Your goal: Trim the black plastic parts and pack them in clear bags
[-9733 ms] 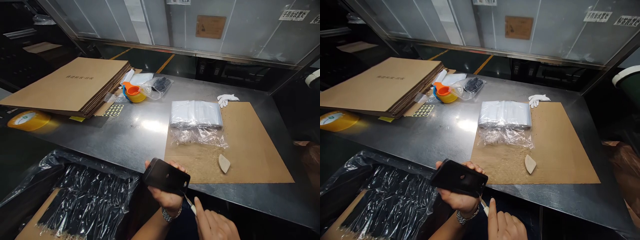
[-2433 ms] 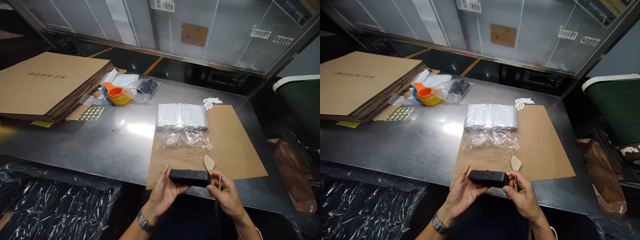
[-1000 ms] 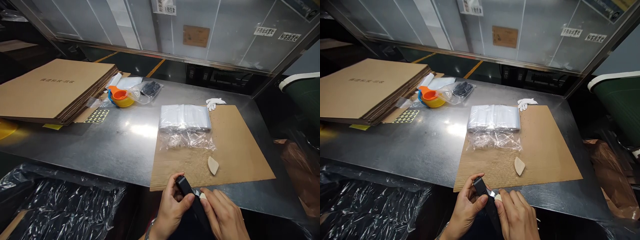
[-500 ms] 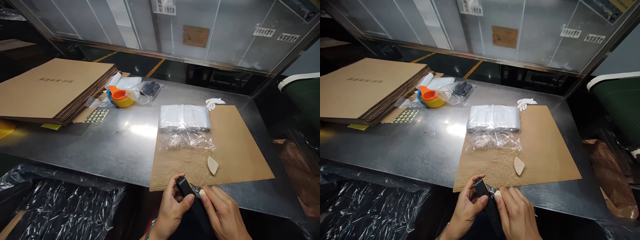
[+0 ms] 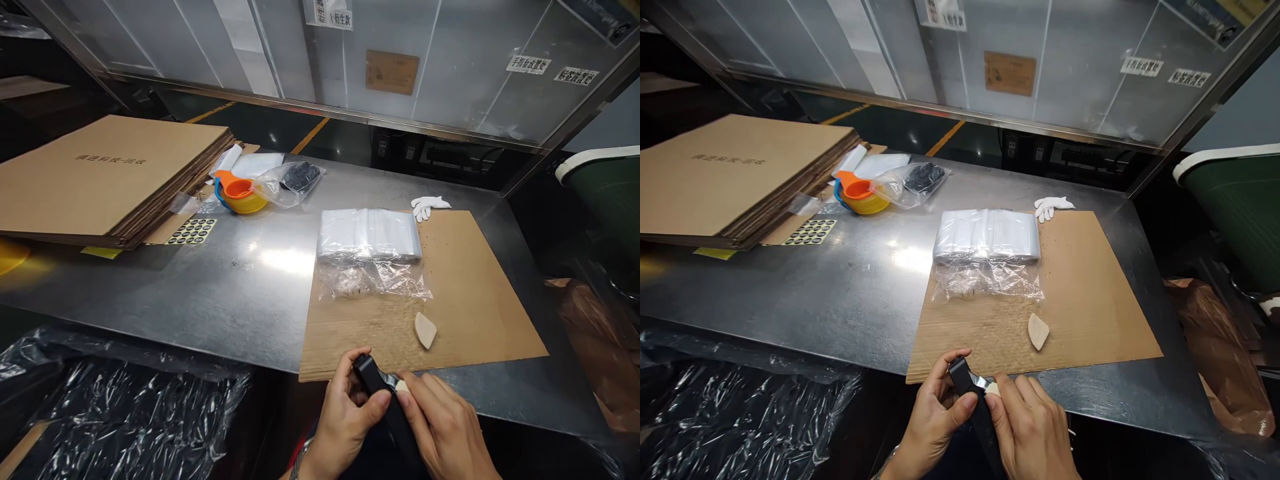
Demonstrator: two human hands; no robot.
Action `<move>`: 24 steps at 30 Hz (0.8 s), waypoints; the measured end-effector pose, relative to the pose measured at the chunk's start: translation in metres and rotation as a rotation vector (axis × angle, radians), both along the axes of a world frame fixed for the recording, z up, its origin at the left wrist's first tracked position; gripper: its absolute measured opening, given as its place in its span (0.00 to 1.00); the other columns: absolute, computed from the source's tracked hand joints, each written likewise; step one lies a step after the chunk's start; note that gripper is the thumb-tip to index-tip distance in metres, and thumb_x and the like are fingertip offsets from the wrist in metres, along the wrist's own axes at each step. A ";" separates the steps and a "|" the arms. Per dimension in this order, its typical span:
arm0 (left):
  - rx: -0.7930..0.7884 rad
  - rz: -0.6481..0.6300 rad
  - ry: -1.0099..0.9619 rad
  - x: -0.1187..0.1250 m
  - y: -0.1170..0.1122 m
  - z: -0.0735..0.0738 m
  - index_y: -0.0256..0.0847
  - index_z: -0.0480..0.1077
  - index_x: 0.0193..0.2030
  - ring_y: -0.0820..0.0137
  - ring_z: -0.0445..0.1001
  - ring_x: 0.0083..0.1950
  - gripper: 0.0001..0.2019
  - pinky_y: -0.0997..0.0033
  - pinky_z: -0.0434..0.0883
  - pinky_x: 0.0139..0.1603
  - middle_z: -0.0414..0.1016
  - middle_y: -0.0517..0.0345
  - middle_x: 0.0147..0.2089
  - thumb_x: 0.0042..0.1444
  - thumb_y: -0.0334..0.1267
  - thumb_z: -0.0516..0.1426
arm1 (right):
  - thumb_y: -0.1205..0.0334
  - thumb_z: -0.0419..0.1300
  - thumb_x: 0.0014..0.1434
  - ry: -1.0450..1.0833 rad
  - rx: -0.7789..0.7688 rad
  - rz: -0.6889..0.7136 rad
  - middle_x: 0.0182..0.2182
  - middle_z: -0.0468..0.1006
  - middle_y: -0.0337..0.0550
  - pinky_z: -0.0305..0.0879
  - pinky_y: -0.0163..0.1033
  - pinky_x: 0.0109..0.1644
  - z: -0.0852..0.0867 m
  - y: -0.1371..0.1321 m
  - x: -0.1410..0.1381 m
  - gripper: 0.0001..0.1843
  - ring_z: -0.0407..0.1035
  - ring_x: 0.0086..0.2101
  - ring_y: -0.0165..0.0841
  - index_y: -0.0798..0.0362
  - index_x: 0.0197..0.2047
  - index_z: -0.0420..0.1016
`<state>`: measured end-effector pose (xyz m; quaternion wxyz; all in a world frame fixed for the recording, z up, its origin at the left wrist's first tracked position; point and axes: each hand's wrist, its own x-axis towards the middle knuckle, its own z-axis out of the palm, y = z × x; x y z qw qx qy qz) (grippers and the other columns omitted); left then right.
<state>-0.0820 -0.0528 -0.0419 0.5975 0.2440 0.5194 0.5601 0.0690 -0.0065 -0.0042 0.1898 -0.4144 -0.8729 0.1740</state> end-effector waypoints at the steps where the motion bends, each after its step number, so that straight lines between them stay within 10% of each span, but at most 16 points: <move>1: 0.000 0.001 0.003 0.000 0.000 0.000 0.43 0.58 0.51 0.73 0.70 0.36 0.28 0.78 0.67 0.34 0.71 0.59 0.37 0.45 0.42 0.64 | 0.59 0.44 0.66 -0.001 0.010 -0.002 0.27 0.75 0.41 0.63 0.34 0.26 0.000 0.000 0.000 0.15 0.71 0.27 0.33 0.53 0.44 0.70; 9: 0.010 0.001 0.040 0.001 -0.001 0.000 0.43 0.58 0.52 0.71 0.71 0.36 0.27 0.76 0.67 0.35 0.72 0.58 0.37 0.46 0.41 0.64 | 0.57 0.44 0.66 -0.029 -0.035 -0.024 0.27 0.75 0.41 0.62 0.34 0.27 -0.004 0.001 0.001 0.15 0.71 0.27 0.33 0.51 0.44 0.70; 24: -0.028 -0.047 -0.080 0.001 0.003 -0.003 0.42 0.58 0.51 0.68 0.70 0.40 0.28 0.71 0.66 0.41 0.72 0.55 0.39 0.44 0.45 0.64 | 0.50 0.47 0.63 0.210 -0.619 -0.092 0.29 0.74 0.38 0.60 0.32 0.34 0.005 0.012 -0.003 0.16 0.68 0.30 0.30 0.51 0.38 0.69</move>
